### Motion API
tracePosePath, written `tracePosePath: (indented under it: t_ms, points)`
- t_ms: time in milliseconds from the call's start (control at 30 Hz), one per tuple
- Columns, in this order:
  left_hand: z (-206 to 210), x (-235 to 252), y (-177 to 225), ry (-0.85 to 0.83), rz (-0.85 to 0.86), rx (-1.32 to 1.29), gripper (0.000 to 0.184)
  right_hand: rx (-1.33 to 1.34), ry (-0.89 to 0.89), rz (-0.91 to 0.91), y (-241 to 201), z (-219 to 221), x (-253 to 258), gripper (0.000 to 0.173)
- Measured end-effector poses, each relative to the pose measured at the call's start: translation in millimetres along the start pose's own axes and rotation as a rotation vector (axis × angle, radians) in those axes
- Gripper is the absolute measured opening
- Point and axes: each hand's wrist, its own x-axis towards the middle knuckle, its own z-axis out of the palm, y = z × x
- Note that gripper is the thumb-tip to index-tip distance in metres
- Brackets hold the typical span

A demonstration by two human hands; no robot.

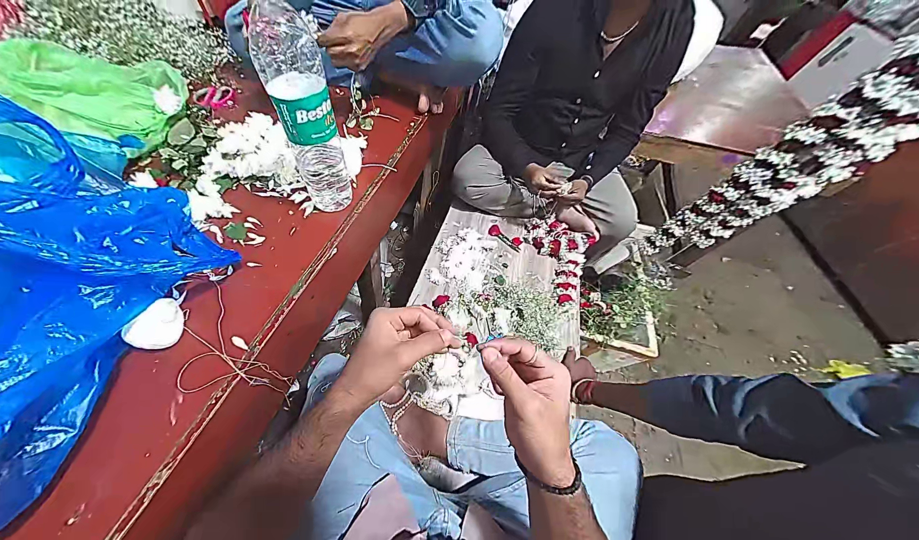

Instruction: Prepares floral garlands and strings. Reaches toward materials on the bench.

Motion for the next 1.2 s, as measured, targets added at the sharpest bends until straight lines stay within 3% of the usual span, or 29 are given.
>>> tracePosePath:
  t_ms: [200, 367, 500, 833, 1200]
  points:
    - [-1, 0, -4, -0.268, -0.105, -0.299, 0.020, -0.057, 0.008, -0.034, 3, 1, -2, 0.011]
    - [0, 0, -11, -0.389, -0.141, -0.403, 0.020, -0.315, -0.060, -0.296, 6, 3, 2, 0.011]
    - [3, 1, -14, -0.360, -0.195, -0.469, 0.020, -0.516, -0.162, -0.429, 12, -1, 7, 0.012]
    - [9, -2, -16, -0.229, -0.352, -0.628, 0.022, -0.646, -0.189, -0.430, 22, 1, 6, 0.013]
    - [12, -6, -10, -0.177, -0.351, -0.666, 0.050, -0.594, -0.189, -0.382, 20, 5, 3, 0.014]
